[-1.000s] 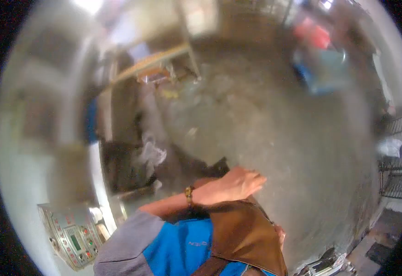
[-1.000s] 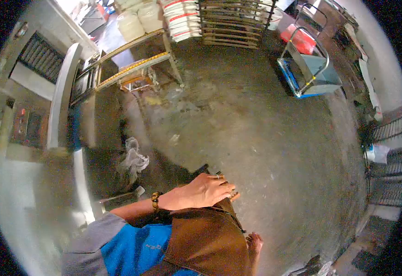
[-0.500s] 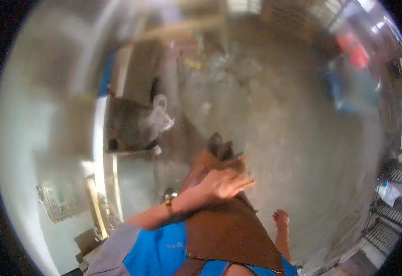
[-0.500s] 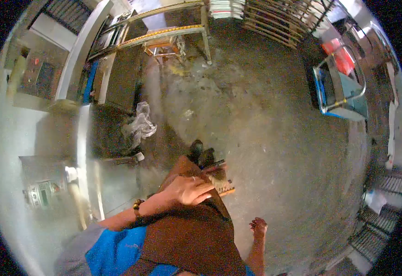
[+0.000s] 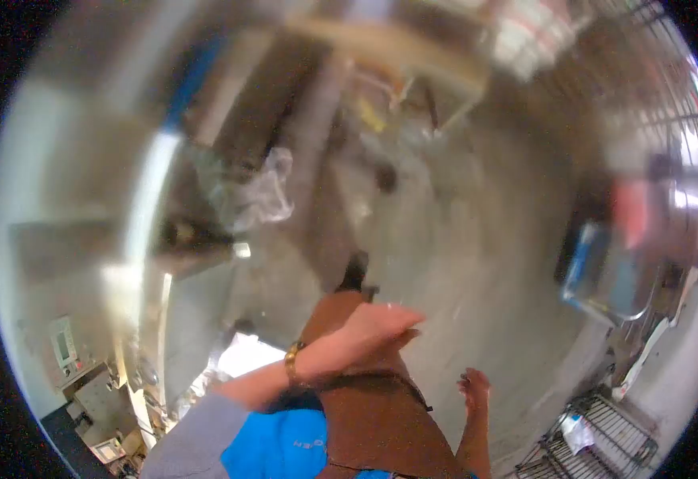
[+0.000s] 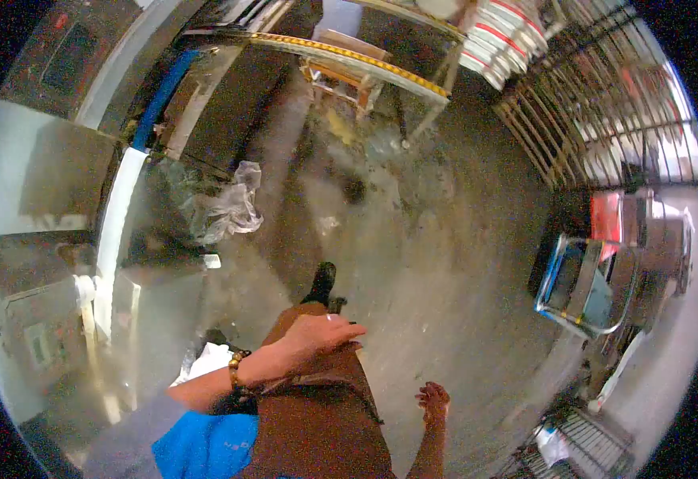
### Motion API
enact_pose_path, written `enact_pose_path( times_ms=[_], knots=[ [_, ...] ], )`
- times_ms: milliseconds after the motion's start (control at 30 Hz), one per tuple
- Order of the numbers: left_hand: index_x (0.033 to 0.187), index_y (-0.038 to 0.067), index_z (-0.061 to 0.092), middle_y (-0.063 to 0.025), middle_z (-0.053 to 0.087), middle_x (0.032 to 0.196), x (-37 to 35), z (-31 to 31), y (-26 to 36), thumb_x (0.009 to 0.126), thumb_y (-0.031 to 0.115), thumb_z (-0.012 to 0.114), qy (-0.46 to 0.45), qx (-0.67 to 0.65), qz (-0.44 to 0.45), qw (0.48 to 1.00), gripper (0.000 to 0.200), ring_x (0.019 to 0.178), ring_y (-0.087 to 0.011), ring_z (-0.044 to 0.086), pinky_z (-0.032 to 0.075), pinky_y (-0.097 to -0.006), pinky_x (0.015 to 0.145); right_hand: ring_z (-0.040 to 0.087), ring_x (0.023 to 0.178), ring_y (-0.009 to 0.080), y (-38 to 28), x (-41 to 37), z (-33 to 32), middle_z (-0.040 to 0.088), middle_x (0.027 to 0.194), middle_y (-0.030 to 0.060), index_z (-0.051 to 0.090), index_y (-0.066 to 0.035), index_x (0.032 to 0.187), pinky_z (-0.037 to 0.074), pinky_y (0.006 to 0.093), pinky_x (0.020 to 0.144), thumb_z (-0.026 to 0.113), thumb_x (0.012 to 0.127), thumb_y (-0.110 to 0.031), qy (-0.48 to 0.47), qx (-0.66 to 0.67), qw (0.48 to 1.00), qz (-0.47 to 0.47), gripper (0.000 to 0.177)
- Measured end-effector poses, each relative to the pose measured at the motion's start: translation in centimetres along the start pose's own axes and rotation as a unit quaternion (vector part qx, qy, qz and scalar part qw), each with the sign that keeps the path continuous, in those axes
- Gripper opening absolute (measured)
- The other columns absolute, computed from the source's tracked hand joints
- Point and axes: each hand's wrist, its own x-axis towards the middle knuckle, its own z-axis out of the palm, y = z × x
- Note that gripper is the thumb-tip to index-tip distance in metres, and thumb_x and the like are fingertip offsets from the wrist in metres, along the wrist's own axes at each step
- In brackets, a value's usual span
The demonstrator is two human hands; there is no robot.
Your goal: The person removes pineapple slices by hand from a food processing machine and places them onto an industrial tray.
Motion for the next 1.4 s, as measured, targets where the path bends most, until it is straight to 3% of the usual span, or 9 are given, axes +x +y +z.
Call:
enact_pose_path(
  times_ms=[433, 500, 600, 700, 800, 1000, 1067, 1167, 1400],
  knots=[
    [0.101, 0.006, 0.066, -0.0126, 0.066, 0.080, -3.1, -11.4, -5.5, 0.078, 0.014, 0.072, 0.261, 0.053, -0.264, 0.927, 0.025, 0.070, -0.0282, 0.064, 0.051, -0.0357, 0.061, 0.058, 0.053, 0.0184, -26.6, 21.5, 27.1, 0.064, 0.078, 0.0102, 0.059, -0.006, 0.096, 0.045, 0.0322, 0.041, 0.061, 0.089, -0.021, -0.231, -0.292, 0.916, -0.152, 0.017],
    [0.100, 0.006, 0.066, -0.0114, 0.065, 0.077, -3.0, -11.5, -5.8, 0.077, 0.013, 0.072, 0.284, 0.072, -0.312, 0.904, 0.025, 0.067, -0.0268, 0.063, 0.051, -0.0347, 0.059, 0.058, 0.055, 0.0204, -28.6, 31.7, 30.4, 0.064, 0.080, 0.0105, 0.057, -0.006, 0.101, 0.046, 0.0354, 0.041, 0.060, 0.090, -0.026, -0.387, 0.022, 0.916, 0.105, 0.022],
    [0.101, 0.007, 0.065, -0.0089, 0.064, 0.074, -1.8, -11.1, -5.9, 0.077, 0.011, 0.072, 0.313, 0.079, -0.362, 0.874, 0.025, 0.063, -0.0251, 0.062, 0.050, -0.0340, 0.056, 0.059, 0.060, 0.0220, -32.5, 36.7, 39.8, 0.063, 0.081, 0.0096, 0.055, -0.006, 0.102, 0.048, 0.0383, 0.046, 0.060, 0.090, -0.036, -0.346, -0.326, 0.847, -0.237, 0.033],
    [0.102, 0.008, 0.064, -0.0076, 0.063, 0.072, 0.7, -10.2, -6.1, 0.076, 0.009, 0.072, 0.326, 0.077, -0.427, 0.840, 0.027, 0.062, -0.0243, 0.061, 0.049, -0.0339, 0.055, 0.058, 0.059, 0.0215, -37.4, 34.4, 50.7, 0.061, 0.081, 0.0104, 0.058, -0.006, 0.102, 0.050, 0.0376, 0.051, 0.060, 0.089, -0.044, -0.267, -0.220, 0.917, -0.197, 0.040],
    [0.103, 0.008, 0.065, -0.0072, 0.063, 0.072, 3.8, -8.2, -6.8, 0.076, 0.007, 0.071, 0.378, 0.099, -0.490, 0.779, 0.028, 0.063, -0.0231, 0.062, 0.049, -0.0328, 0.056, 0.057, 0.063, 0.0206, -42.3, 42.1, 59.6, 0.060, 0.084, 0.0106, 0.059, -0.008, 0.101, 0.049, 0.0357, 0.053, 0.061, 0.087, -0.050, -0.366, -0.324, 0.837, -0.244, 0.044],
    [0.103, 0.008, 0.066, -0.0091, 0.067, 0.077, 11.2, -3.8, -9.3, 0.076, 0.007, 0.072, 0.410, 0.028, -0.581, 0.703, 0.029, 0.066, -0.0215, 0.065, 0.052, -0.0321, 0.062, 0.055, 0.085, 0.0232, -45.3, 55.5, 74.5, 0.057, 0.096, 0.0081, 0.055, -0.007, 0.099, 0.046, 0.0410, 0.078, 0.061, 0.083, -0.059, -0.242, -0.358, 0.779, -0.455, 0.055],
    [0.105, 0.008, 0.065, -0.0098, 0.069, 0.084, 14.0, -4.2, -10.1, 0.076, 0.007, 0.073, 0.406, -0.018, -0.604, 0.686, 0.030, 0.069, -0.0205, 0.068, 0.053, -0.0320, 0.064, 0.051, 0.105, 0.0268, -47.8, 49.6, 78.3, 0.054, 0.116, 0.0123, 0.051, -0.005, 0.117, 0.038, 0.0433, 0.094, 0.060, 0.082, -0.060, -0.137, -0.146, 0.941, -0.274, 0.066],
    [0.106, 0.007, 0.065, -0.0091, 0.069, 0.084, 16.6, -4.3, -11.4, 0.076, 0.006, 0.074, 0.453, -0.151, -0.604, 0.638, 0.032, 0.072, -0.0206, 0.069, 0.054, -0.0316, 0.064, 0.043, 0.119, 0.0271, -48.9, 48.5, 80.5, 0.045, 0.132, 0.0152, 0.040, -0.003, 0.133, 0.036, 0.0438, 0.097, 0.062, 0.082, -0.058, -0.159, -0.150, 0.902, -0.372, 0.078],
    [0.110, 0.008, 0.063, -0.0151, 0.068, 0.088, 19.4, -5.1, -16.0, 0.080, 0.005, 0.071, 0.430, -0.063, -0.627, 0.646, 0.031, 0.074, -0.0298, 0.067, 0.054, -0.0360, 0.061, 0.053, 0.114, 0.0293, -51.3, 58.8, 82.4, 0.053, 0.127, 0.0118, 0.048, -0.003, 0.130, 0.043, 0.0446, 0.096, 0.050, 0.093, -0.042, -0.403, -0.111, 0.868, -0.268, 0.053]
  ],
)
